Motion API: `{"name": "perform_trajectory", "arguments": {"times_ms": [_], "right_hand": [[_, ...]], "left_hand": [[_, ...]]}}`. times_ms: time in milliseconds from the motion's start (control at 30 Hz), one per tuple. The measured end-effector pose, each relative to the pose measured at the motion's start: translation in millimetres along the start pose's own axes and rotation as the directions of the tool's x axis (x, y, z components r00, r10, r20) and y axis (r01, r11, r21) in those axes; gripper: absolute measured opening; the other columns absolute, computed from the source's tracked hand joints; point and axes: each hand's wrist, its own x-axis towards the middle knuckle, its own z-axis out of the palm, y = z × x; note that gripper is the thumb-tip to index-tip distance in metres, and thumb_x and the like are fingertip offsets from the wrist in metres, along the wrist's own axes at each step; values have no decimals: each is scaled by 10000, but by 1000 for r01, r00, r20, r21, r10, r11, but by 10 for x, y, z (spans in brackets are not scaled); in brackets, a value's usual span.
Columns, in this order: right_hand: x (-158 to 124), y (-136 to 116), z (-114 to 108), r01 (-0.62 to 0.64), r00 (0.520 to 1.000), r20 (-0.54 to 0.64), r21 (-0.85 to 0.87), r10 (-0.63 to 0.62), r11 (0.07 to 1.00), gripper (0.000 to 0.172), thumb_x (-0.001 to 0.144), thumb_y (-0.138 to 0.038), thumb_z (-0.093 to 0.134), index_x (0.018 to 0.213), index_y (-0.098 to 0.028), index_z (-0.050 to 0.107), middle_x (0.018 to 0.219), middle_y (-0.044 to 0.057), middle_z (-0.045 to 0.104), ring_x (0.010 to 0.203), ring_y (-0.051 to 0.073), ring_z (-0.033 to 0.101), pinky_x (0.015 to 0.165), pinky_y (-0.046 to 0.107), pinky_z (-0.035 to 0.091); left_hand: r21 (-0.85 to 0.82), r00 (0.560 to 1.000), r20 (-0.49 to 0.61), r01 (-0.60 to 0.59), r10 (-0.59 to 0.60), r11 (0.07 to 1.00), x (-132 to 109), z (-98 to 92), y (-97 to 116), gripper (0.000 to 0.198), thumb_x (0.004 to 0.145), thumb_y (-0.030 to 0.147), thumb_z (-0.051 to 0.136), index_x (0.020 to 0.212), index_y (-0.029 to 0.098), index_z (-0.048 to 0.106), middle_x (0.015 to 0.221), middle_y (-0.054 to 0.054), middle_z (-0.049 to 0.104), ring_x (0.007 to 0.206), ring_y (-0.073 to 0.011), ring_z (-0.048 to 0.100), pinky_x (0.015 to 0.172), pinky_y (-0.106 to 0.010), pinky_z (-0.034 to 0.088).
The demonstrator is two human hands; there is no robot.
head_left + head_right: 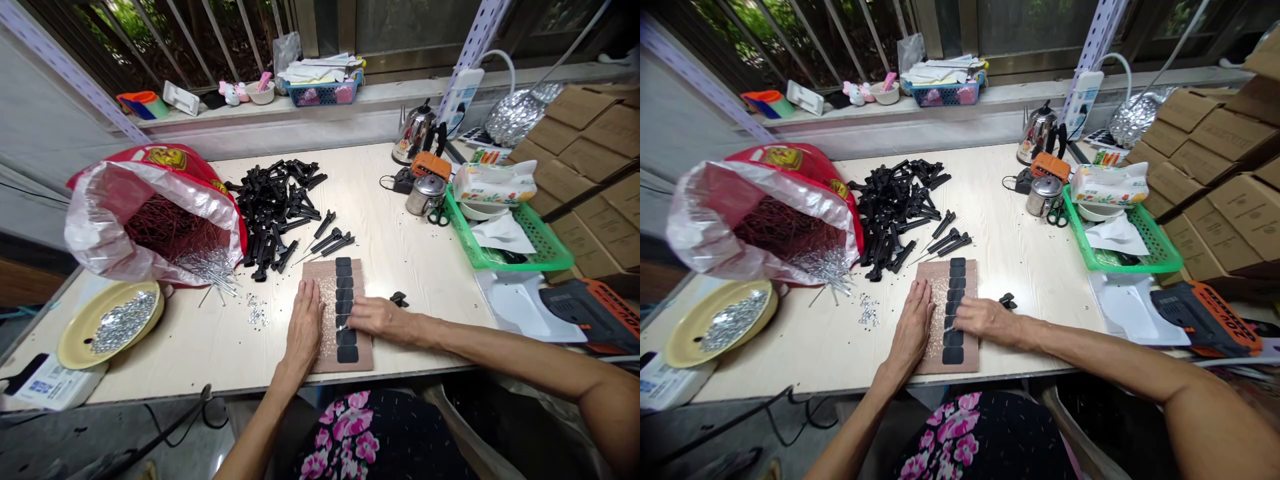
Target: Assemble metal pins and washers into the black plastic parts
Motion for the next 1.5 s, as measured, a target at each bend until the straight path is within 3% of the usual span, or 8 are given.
{"name": "perform_trajectory", "arguments": {"times_ms": [600, 700, 833, 933, 1067, 1200, 1367, 1500], "right_hand": [[44, -1, -33, -41, 996, -75, 47, 45, 998, 235, 940, -247, 424, 917, -145, 635, 850, 75, 613, 840, 172, 532, 738, 317, 477], [-50, 120, -75, -163, 966, -190, 76, 175, 984, 203, 933, -264, 450, 944, -172, 631, 855, 59, 621, 824, 165, 561, 722, 314, 480], [-306, 356, -166, -408, 865, -317, 5, 388, 913, 206, 927, -284, 450, 898, -200, 635, 822, 43, 625, 762, 170, 580, 666, 315, 473], [-327, 427, -256, -455, 871, -302, -198, 388, 868, 202, 909, -317, 481, 862, -219, 652, 807, 45, 627, 759, 194, 561, 649, 331, 444], [214, 394, -319, -325, 927, -296, -324, 231, 888, 220, 931, -289, 445, 958, -210, 648, 879, 61, 638, 806, 200, 517, 689, 331, 413], [1036, 453, -149, -85, 992, -115, -381, 43, 921, 234, 939, -267, 433, 860, -218, 648, 835, 50, 627, 818, 199, 473, 700, 320, 373], [1557, 663, 228, 135, 989, 106, -388, -101, 912, 198, 910, -264, 499, 756, -219, 615, 780, 40, 601, 773, 191, 444, 694, 323, 332], [1595, 763, 355, 149, 988, 94, -396, -121, 906, 185, 913, -198, 457, 776, -204, 581, 789, 48, 585, 753, 186, 451, 677, 316, 354]], "left_hand": [[6, 1000, -13, 2, -2, 1000, -19, 20, -5, 460, 955, 273, 290, 1391, 132, 338, 1451, -162, 359, 1388, -250, 190, 1092, -496, 295], [4, 1000, -25, 7, -6, 1000, -43, 29, -30, 475, 955, 273, 290, 1419, 171, 288, 1465, -139, 343, 1386, -245, 196, 1084, -502, 312], [12, 999, -46, 12, -12, 1000, -73, 70, -84, 480, 954, 263, 290, 1429, 191, 267, 1468, -127, 342, 1381, -239, 219, 1080, -501, 323], [2, 998, -56, 15, -15, 1000, -72, 87, -77, 468, 954, 261, 284, 1413, 171, 302, 1461, -138, 352, 1379, -247, 231, 1077, -510, 322], [-66, 993, -91, 63, -69, 996, -54, -40, 23, 419, 944, 262, 322, 1343, 175, 416, 1439, -129, 384, 1351, -250, 308, 1047, -474, 374], [-71, 926, -300, 216, -228, 974, -100, -395, -31, 304, 925, 265, 385, 1128, 188, 597, 1175, -123, 566, 1121, -244, 513, 947, -436, 443], [44, 825, -424, 430, -373, 902, -296, -832, -527, 246, 893, 321, 454, 981, 213, 657, 927, -85, 620, 896, -261, 522, 804, -410, 444], [153, 858, -370, 433, -355, 888, -308, -904, -886, 268, 897, 314, 448, 991, 220, 681, 873, -82, 624, 845, -250, 498, 728, -361, 435]]}}
